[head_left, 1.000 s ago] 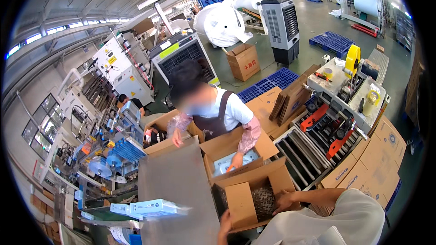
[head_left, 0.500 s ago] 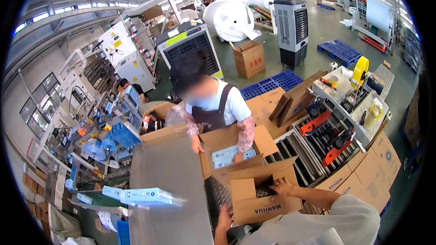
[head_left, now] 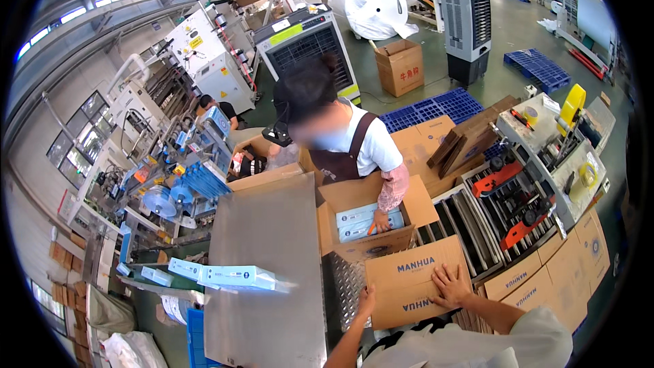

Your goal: The person repeatedly picks up light blue product boxes from a metal table and places them into brown cardboard shipping boxes. The person arranges the boxes inside the shipping containers and closes the flaps.

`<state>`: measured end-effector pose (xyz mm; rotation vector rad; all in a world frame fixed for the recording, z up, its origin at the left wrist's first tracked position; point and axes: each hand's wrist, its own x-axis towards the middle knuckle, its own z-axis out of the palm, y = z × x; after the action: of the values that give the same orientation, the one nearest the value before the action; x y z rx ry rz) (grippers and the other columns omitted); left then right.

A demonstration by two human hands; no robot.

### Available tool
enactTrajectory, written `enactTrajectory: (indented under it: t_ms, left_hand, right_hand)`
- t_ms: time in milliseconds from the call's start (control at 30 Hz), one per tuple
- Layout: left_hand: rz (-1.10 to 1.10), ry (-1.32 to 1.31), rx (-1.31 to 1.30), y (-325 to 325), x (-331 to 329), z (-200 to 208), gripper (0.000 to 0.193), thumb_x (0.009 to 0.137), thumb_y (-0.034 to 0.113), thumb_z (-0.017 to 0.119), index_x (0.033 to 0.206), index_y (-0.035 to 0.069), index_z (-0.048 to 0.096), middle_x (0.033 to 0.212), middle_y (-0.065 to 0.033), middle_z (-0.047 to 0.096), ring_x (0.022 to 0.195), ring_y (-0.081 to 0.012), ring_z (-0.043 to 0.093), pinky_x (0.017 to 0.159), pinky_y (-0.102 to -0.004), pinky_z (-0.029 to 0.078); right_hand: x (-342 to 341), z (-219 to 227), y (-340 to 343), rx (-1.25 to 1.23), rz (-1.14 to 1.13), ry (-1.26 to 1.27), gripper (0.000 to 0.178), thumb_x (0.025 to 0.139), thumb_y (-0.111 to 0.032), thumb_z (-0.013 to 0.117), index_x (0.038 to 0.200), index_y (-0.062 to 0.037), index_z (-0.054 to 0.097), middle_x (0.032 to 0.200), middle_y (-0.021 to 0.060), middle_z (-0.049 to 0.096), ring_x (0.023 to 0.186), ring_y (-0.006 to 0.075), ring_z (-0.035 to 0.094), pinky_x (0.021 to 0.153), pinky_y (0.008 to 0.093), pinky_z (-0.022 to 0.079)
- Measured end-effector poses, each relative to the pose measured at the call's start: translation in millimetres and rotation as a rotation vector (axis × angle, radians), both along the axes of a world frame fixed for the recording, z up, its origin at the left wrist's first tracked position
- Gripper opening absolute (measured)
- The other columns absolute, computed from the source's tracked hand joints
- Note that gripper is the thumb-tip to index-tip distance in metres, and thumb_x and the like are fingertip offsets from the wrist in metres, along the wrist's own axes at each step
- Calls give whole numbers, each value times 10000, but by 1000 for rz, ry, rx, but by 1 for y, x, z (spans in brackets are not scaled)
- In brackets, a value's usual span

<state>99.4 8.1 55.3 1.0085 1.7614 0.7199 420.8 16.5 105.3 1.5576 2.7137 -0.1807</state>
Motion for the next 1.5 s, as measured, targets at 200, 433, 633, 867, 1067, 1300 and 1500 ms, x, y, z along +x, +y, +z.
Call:
enactTrajectory:
  t_ms: [200, 433, 633, 867, 1067, 1300, 1500]
  left_hand:
    - [279, 384, 78, 2, 3, 19, 480, 879, 470, 576, 1083, 36, 589, 999, -213, 647, 914, -415, 616, 777, -491, 477]
    - [430, 439, 198, -48, -174, -29, 441, 914, 404, 576, 1124, 16, 586, 928, -139, 658, 822, -270, 624, 726, -377, 489]
    - [329, 389, 193, -34, -201, -38, 442, 954, 346, 511, 1206, -17, 533, 1137, -169, 588, 1012, -248, 567, 858, -361, 471]
    - [-41, 96, 130, -63, -157, -140, 320, 895, 341, 563, 989, 35, 558, 901, -118, 548, 870, -278, 560, 799, -427, 477]
    - [-662, 25, 279, -64, -119, -181, 329, 825, 371, 625, 663, 85, 631, 533, -54, 540, 644, -312, 580, 679, -500, 497]
    - [109, -1566, -559, -43, -9, -118, 428, 863, 561, 510, 936, 142, 556, 928, -133, 588, 862, -283, 529, 805, -504, 418]
    - [253, -627, -138, -63, -36, -87, 472, 923, 385, 488, 1238, 36, 450, 1250, -139, 527, 1093, -254, 507, 953, -429, 409]
  right_hand:
    - [18, -21, 46, -352, -516, 1674, 195, 888, -93, 581, 1062, -12, 612, 840, 78, 678, 666, 175, 657, 602, 272, 514]
    - [22, -192, 42, -1027, -1157, 1141, 1000, 754, -488, 750, 1421, 87, 276, 1438, 218, 379, 1336, 290, 366, 1083, 383, 310]
    - [9, -222, -13, -1139, -1104, 1126, 941, 684, -497, 798, 1353, 49, 424, 1289, 205, 524, 1206, 287, 496, 1026, 380, 381]
    - [78, 20, 2, -619, -823, 1495, 299, 750, -55, 773, 966, -15, 569, 885, 68, 665, 775, 126, 641, 679, 282, 527]
    - [-5, 106, 7, -496, -270, 786, 428, 779, -204, 680, 1121, -40, 480, 805, 166, 663, 737, 351, 651, 644, 422, 516]
    - [-157, -55, -59, -658, 73, 572, 534, 876, -316, 540, 1274, 19, 420, 1066, 252, 582, 1007, 408, 586, 853, 470, 474]
    - [-126, -7, 13, -313, 504, 425, 215, 827, -252, 533, 909, -65, 598, 1042, 183, 562, 918, 324, 562, 846, 413, 466]
